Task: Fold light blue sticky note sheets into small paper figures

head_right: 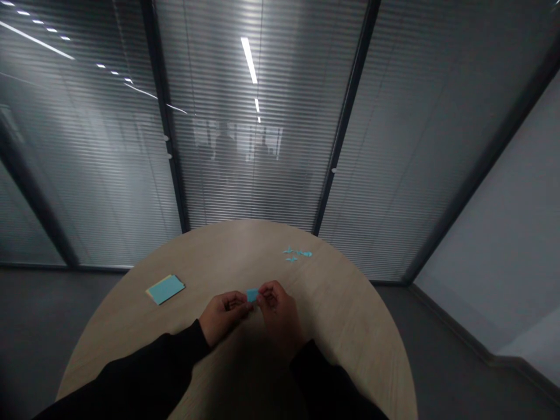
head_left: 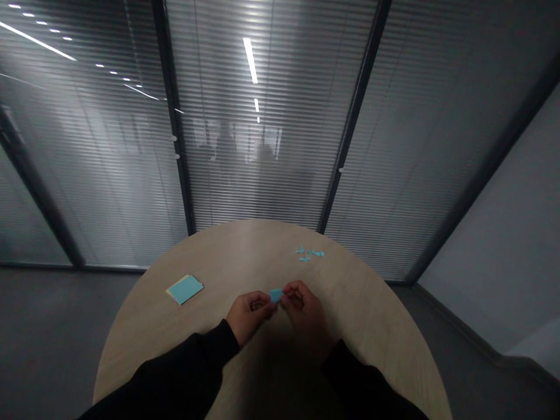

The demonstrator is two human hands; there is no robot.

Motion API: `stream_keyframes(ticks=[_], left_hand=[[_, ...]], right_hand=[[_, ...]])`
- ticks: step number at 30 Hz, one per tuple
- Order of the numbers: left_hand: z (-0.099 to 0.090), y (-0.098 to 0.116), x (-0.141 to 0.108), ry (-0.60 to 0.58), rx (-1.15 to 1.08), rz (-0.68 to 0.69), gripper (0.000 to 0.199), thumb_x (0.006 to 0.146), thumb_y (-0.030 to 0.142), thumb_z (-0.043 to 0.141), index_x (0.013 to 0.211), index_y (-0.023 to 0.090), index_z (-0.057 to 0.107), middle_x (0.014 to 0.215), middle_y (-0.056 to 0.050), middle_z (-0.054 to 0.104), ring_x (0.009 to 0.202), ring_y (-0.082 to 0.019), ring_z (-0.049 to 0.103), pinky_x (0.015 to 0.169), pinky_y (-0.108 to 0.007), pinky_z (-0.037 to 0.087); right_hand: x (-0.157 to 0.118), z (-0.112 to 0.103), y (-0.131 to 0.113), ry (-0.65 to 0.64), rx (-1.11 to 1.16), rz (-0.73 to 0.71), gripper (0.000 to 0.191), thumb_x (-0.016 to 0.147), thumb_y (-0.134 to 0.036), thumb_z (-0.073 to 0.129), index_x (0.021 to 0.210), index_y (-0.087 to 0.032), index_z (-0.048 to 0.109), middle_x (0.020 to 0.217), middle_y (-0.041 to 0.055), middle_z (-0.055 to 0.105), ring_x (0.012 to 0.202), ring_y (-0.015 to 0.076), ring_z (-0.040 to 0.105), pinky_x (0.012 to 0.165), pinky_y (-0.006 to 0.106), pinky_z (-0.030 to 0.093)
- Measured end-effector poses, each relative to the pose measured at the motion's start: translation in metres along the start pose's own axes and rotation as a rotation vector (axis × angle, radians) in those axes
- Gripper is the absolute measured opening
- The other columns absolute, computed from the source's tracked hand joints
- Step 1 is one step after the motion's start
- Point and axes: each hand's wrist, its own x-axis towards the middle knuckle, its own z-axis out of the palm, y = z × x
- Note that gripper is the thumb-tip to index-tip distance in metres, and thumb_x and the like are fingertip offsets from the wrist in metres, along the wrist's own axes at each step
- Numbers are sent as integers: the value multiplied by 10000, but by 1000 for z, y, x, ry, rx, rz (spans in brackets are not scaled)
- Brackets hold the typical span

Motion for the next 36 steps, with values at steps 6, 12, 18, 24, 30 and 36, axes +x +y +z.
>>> stream_keyframes(ticks=[6,12,18,24,30,36], left_hand=[[1,6,-4,13,112,53,256,713,382,786,709,150,677,615,-26,669,549,-130,556,545,-237,377],[1,6,-1,-43,100,77,295,734,428,753,715,154,645,622,-10,634,551,-123,532,563,-239,383],[-2,3,-2,-152,190,65,257,723,373,751,700,152,621,581,26,564,523,-101,456,531,-231,316],[-5,1,1,-62,146,47,291,697,394,781,709,155,614,565,33,567,511,-101,473,516,-226,317],[-7,1,5,-8,-13,15,421,655,500,816,782,139,641,632,6,632,531,-100,533,529,-221,400],[-5,-1,4,-24,-135,-53,488,598,510,858,819,117,669,691,-46,713,626,-129,639,627,-236,483]], right_hand=[[2,-1,3,-3,28,4,202,853,-311,610,1017,-213,545,838,29,681,760,190,681,681,297,533],[4,-5,1,-28,98,19,270,834,-282,621,1080,-208,536,724,-18,646,708,176,659,682,293,529],[5,-12,7,-176,124,103,353,779,-303,726,1100,-191,629,1001,77,706,905,216,693,796,344,562],[5,-13,2,-246,171,139,267,816,-340,688,1027,-177,675,872,54,727,779,184,681,711,309,542],[1,3,-4,-140,247,163,246,813,-370,669,941,-161,650,745,27,673,656,150,614,617,271,496],[-1,9,-1,-53,262,169,273,829,-422,655,930,-177,593,729,25,674,641,161,628,601,276,504]])
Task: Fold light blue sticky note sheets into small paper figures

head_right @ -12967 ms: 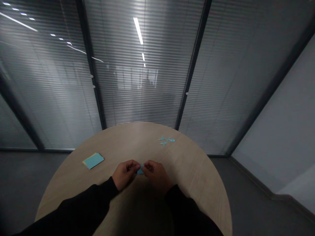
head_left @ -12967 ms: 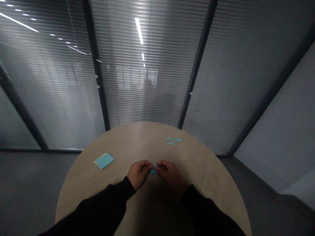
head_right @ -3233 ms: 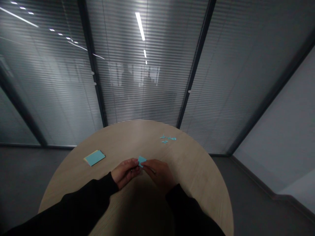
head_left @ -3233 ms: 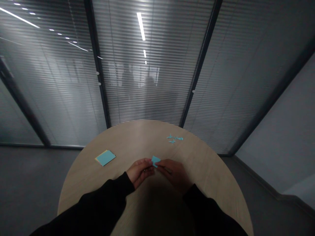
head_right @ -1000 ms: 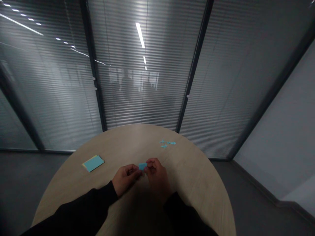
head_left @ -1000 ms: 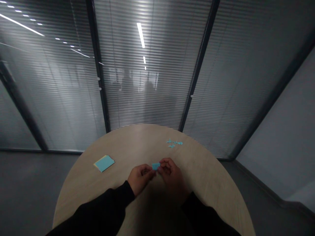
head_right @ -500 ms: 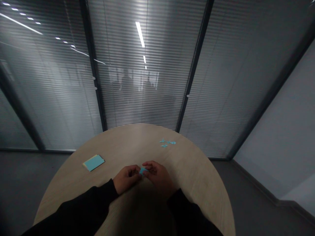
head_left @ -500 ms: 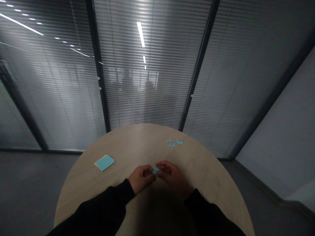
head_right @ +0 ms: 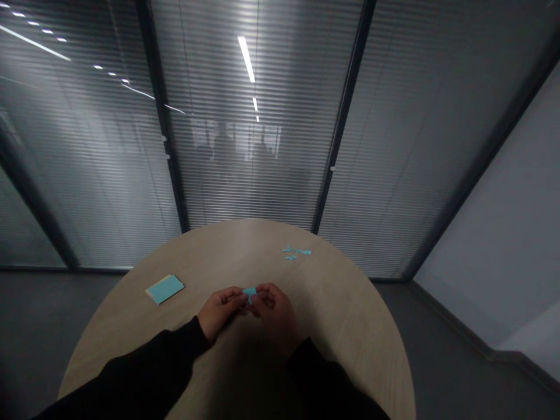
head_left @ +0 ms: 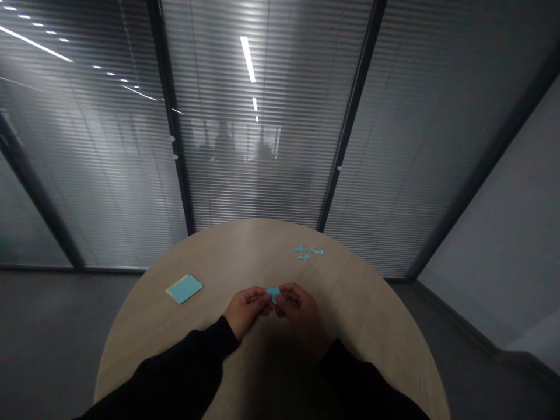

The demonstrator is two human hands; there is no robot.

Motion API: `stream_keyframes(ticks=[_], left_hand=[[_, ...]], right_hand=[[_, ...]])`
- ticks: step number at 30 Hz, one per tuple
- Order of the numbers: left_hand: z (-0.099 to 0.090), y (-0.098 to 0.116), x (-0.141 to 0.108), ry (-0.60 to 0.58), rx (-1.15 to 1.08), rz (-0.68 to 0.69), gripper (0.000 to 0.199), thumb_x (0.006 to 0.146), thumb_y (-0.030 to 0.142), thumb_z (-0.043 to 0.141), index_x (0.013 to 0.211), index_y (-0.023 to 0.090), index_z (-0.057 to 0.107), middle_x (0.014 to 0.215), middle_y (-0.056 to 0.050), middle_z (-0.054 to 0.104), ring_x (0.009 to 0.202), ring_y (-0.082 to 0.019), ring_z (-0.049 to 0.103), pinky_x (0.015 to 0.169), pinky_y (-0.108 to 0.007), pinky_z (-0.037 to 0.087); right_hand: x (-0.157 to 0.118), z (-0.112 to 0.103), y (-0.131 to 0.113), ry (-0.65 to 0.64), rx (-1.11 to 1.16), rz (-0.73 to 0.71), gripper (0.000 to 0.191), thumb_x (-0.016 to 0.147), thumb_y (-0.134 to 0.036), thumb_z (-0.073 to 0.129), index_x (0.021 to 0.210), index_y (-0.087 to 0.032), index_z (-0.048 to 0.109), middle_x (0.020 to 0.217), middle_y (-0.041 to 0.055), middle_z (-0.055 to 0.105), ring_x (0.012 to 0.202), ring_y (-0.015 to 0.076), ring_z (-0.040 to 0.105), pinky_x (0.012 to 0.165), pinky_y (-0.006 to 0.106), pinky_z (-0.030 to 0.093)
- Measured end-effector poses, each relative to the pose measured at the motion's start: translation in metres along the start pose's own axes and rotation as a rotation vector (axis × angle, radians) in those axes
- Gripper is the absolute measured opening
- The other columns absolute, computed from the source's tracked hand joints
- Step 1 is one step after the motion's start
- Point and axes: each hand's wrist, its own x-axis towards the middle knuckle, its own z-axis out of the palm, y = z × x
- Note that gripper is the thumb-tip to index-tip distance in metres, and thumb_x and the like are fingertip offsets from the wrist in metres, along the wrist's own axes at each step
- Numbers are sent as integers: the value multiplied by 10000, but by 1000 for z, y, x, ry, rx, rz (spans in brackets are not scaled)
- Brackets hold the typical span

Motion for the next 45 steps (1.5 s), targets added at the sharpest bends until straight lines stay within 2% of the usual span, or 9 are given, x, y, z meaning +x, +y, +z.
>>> stream_keyframes(ticks=[5,12,15,21,26,35,39,42,45], left_hand=[[-1,-4,-1,-14,-53,-27,455,602,488,868,756,132,631,665,-52,730,604,-127,656,631,-230,492],[0,-5,0,1,-73,-59,463,582,436,891,835,112,677,674,-41,723,611,-119,652,653,-230,498],[0,-4,0,-7,-48,-41,471,610,468,865,862,105,703,682,-46,717,614,-125,644,654,-241,497],[1,-2,-2,33,-31,1,483,638,540,818,825,107,713,670,-45,701,616,-140,636,645,-257,501],[0,-2,-1,53,28,40,482,657,561,795,802,112,701,644,-45,696,601,-142,630,642,-263,500],[2,3,-5,77,66,32,482,655,570,786,824,125,711,654,-50,720,602,-152,654,642,-266,515],[2,2,-3,73,59,19,501,623,579,801,807,122,710,635,-54,715,598,-169,666,646,-288,534],[2,-1,-2,92,29,1,494,613,564,814,800,118,712,654,-61,721,604,-172,674,652,-293,542],[1,-2,-1,101,-29,-21,491,601,544,833,804,113,715,698,-71,735,617,-170,682,670,-298,551]], right_hand=[[-1,-7,-7,105,-303,-176,206,850,-379,646,919,-186,668,864,65,712,761,192,673,654,282,536],[-1,-8,-4,100,-310,-143,273,825,-376,671,991,-161,696,849,84,742,750,215,709,673,310,571],[0,-8,-4,98,-301,-128,235,832,-386,664,907,-168,710,837,85,750,747,222,714,674,314,571],[-3,-7,-9,81,-443,-270,192,846,-340,650,929,-179,714,852,75,740,749,206,691,707,316,561],[-1,-7,-1,112,-315,-130,291,815,-401,684,980,-162,703,894,102,747,788,231,714,711,331,580],[4,-10,1,54,-119,14,292,775,-399,714,929,-152,712,880,98,760,818,244,721,734,340,572],[1,-9,-3,27,-267,-107,238,836,-393,676,899,-166,706,844,80,751,760,220,713,695,315,562],[-1,-10,-7,-5,-552,-342,164,900,-319,607,899,-186,704,836,64,718,746,193,673,695,302,531],[-1,-12,-11,-87,-777,-539,205,958,-250,508,902,-202,699,860,70,699,807,197,645,742,314,512]])
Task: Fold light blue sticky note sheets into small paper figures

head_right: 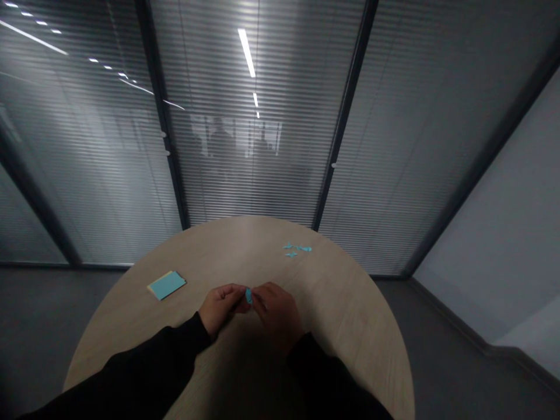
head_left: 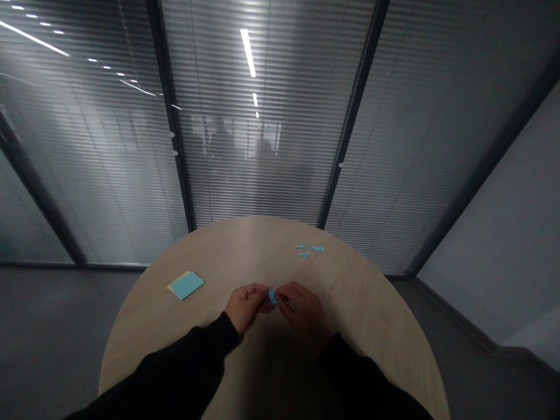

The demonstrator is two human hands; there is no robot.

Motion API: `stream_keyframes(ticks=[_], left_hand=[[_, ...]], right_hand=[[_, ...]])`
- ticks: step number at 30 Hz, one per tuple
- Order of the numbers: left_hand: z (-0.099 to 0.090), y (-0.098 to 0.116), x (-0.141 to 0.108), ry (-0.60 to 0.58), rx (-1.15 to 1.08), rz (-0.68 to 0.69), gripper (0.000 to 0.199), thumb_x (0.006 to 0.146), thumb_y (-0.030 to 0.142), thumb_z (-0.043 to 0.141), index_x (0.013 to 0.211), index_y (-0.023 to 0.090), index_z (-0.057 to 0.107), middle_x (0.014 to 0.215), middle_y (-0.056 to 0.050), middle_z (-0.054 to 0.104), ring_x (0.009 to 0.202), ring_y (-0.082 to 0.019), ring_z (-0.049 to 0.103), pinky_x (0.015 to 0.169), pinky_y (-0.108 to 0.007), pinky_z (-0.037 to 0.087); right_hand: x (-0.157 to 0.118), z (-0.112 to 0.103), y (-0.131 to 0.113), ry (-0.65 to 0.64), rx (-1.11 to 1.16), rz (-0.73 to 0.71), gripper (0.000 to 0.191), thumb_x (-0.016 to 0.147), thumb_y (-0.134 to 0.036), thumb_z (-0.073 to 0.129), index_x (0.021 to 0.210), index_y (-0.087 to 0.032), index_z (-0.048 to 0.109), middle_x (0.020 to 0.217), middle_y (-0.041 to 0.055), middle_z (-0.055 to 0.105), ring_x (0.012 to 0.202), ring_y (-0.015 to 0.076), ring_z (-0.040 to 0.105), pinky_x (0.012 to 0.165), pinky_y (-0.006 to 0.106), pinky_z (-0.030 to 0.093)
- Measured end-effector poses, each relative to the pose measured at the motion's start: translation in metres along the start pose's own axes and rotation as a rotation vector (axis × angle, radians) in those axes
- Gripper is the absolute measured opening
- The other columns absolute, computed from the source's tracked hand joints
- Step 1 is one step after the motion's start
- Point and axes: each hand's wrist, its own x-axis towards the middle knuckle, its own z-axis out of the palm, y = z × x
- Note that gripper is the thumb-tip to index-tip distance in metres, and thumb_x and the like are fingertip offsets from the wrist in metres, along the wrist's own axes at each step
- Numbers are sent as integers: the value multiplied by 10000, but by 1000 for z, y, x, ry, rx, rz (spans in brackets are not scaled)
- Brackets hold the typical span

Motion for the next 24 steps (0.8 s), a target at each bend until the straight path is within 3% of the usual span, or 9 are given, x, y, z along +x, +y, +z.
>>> stream_keyframes(ticks=[4,11,20,24], left_hand=[[0,1,-1,-13,-58,-39,507,591,522,854,838,99,723,744,-89,742,637,-170,685,664,-295,556],[1,3,-2,-38,-112,-70,506,589,492,874,857,87,727,759,-97,742,675,-173,691,689,-292,558],[-1,-1,0,-9,-118,-57,531,538,485,899,852,95,724,745,-83,743,668,-179,697,680,-302,560],[-2,-2,0,6,-66,-24,542,556,522,874,856,99,717,729,-81,739,667,-186,697,683,-312,560]], right_hand=[[0,-5,2,-56,-123,-141,236,975,-208,468,953,-220,703,934,81,701,865,199,634,788,316,513],[-2,-5,6,-104,-283,-219,233,943,-160,510,1075,-202,698,1033,117,705,907,232,657,761,331,541],[-2,-4,8,-88,-251,-234,254,942,-149,500,1101,-195,692,1067,128,712,943,246,672,786,359,557],[0,-5,5,-64,-110,-200,240,911,-153,520,1052,-219,702,1055,103,718,952,234,666,830,363,543]])
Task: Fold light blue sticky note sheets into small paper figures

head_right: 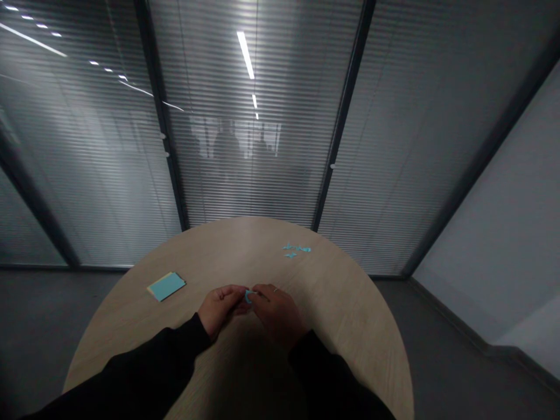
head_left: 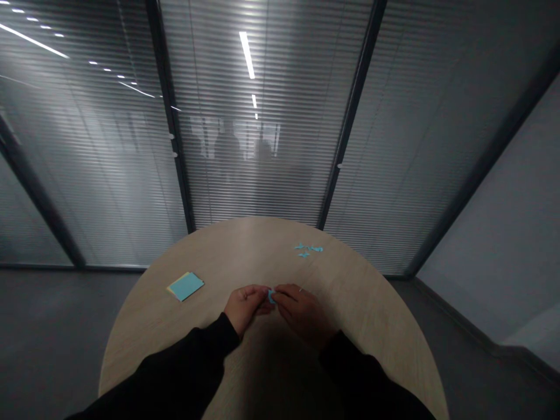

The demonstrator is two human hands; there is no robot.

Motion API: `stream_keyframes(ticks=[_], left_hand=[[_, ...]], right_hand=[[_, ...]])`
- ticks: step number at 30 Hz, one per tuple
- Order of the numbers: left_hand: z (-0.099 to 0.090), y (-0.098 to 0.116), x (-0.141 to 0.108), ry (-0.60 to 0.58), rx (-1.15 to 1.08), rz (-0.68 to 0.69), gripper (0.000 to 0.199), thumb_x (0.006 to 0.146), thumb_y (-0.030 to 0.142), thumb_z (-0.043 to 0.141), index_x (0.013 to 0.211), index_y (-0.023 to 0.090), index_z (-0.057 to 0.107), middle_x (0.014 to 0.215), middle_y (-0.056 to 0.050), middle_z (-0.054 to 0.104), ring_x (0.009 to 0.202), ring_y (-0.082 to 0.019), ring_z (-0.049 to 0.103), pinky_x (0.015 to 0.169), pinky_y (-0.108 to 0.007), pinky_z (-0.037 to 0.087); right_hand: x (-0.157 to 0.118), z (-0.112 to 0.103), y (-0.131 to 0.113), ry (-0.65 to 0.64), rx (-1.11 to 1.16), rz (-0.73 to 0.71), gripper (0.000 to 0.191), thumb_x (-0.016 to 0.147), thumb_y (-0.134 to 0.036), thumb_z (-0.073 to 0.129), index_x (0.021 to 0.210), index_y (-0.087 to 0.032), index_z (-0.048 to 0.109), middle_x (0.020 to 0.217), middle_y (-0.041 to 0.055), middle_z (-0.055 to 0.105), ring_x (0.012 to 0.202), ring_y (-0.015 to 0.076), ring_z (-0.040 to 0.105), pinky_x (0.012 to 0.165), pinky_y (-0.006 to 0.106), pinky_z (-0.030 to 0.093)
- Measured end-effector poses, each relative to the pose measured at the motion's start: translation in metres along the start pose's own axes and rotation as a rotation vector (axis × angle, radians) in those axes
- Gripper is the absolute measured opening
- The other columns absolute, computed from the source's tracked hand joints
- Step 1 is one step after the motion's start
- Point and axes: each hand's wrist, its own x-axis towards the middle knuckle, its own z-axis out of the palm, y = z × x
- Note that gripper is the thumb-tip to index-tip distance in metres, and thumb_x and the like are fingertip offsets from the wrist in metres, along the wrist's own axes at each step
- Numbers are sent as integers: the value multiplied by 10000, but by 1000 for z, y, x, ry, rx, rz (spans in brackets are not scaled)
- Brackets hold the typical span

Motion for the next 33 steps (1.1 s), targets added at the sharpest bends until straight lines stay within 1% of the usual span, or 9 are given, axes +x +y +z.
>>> stream_keyframes(ticks=[2,5,7,8,11,16,19,27,33], left_hand=[[1,1,0,0,47,30,530,569,536,861,843,107,712,701,-74,731,648,-183,691,676,-310,552],[3,4,-2,-19,152,90,476,620,535,828,824,120,716,662,-61,715,607,-167,661,634,-286,521],[4,7,-4,-29,245,142,429,672,519,796,828,125,730,647,-52,701,588,-154,631,603,-267,489],[4,8,-6,-29,297,169,405,696,507,779,831,128,738,643,-48,695,583,-151,617,593,-261,473],[4,11,-8,-11,459,236,340,764,467,721,847,139,753,639,-41,681,579,-152,588,577,-256,437],[2,11,-9,-5,602,314,306,834,447,640,843,160,747,661,-37,676,601,-160,571,577,-253,415],[2,10,-9,-31,573,322,310,832,458,641,843,163,737,668,-36,672,606,-161,567,582,-252,411],[2,9,-6,-70,446,183,358,775,499,697,823,145,717,615,-15,641,536,-127,523,531,-233,373],[-1,6,-2,-48,440,230,350,778,499,689,785,149,693,612,-13,626,551,-132,524,544,-238,383]], right_hand=[[1,0,-2,36,119,84,201,905,-183,528,999,-216,703,999,86,727,923,222,673,833,357,541],[3,3,-5,102,382,389,173,914,-306,564,981,-202,685,924,70,737,823,199,698,742,313,562],[3,5,-7,84,565,543,238,900,-391,599,981,-185,686,899,71,748,795,199,711,708,298,567],[3,6,-7,61,632,574,264,888,-416,617,967,-176,692,882,70,752,796,202,715,714,301,566],[2,6,-6,28,709,590,293,850,-446,666,906,-162,708,843,61,754,794,203,706,733,302,548],[2,3,-7,8,701,618,312,855,-460,651,791,-158,699,731,32,718,698,173,662,648,262,499],[3,1,-8,6,723,620,322,849,-467,648,756,-161,688,700,23,703,672,165,645,633,257,490],[3,2,-9,13,697,628,291,845,-438,657,761,-162,691,696,18,694,671,164,638,623,248,473],[6,1,-11,-22,766,615,296,902,-400,562,775,-171,701,715,19,690,680,162,640,640,251,483]])
